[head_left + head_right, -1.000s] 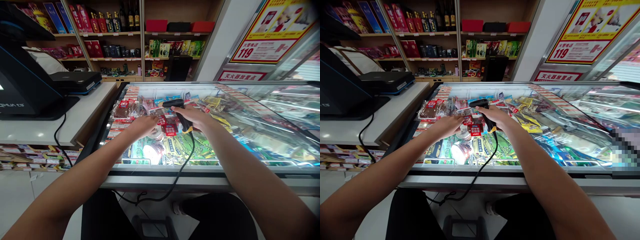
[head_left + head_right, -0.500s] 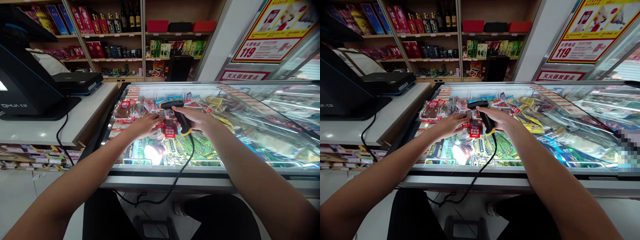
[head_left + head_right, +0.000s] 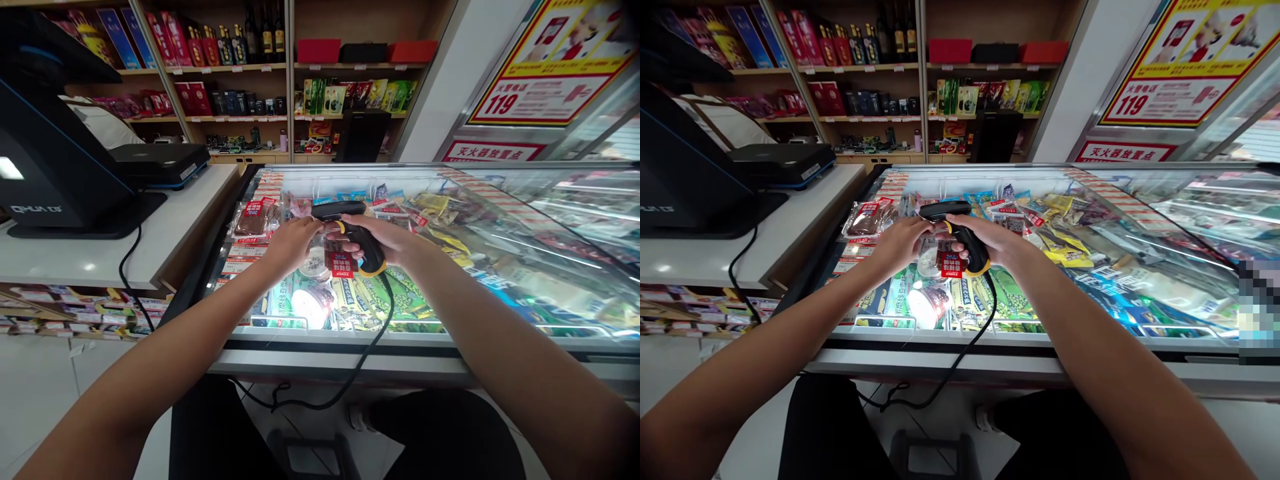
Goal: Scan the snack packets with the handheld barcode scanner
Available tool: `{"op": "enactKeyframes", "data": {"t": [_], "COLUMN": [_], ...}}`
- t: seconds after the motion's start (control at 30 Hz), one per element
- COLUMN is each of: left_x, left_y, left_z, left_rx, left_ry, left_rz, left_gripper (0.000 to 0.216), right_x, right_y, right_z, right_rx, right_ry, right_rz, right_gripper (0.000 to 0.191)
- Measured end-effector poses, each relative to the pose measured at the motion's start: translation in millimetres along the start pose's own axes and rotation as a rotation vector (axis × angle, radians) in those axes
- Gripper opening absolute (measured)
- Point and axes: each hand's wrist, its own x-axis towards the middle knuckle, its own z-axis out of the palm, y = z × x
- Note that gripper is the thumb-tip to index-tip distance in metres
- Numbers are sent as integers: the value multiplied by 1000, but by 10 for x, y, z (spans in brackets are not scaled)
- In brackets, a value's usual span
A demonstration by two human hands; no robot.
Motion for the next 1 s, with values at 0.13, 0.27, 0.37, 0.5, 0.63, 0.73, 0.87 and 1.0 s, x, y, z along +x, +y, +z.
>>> {"op": "enactKeyframes", "data": {"t": [0.13, 0.27, 0.37, 0.5, 0.63, 0.73, 0.87, 1.0], "left_x": [54, 114, 130, 133, 151, 160, 157, 160], "left_y": [-121, -361, -599, -832, -881, -846, -816, -849], "left_z": [-98, -361, -530, -596, -573, -581, -603, -605], "left_rx": [-458, -804, -1044, -1187, -1183, -1120, -1079, -1102], "left_ry": [289, 504, 535, 617, 820, 898, 916, 933], "left_rz": [-53, -96, -101, -143, -125, -162, -181, -145], "left_gripper": [42, 35, 35, 50, 51, 45, 44, 44], "right_x": [-60, -225, -299, -244, -151, -141, -173, -172], "right_y": [-60, -175, -212, -147, -49, -18, -19, -17], "right_z": [-45, -75, -82, -63, 4, 65, 110, 112], "right_rx": [2, -113, -243, -307, -234, -122, -31, -36], "right_ry": [37, 94, 79, 8, -115, -217, -267, -228], "right_rz": [-133, -178, -107, -71, -55, -20, -21, -7], "right_gripper": [27, 35, 36, 35, 35, 35, 35, 35]}}
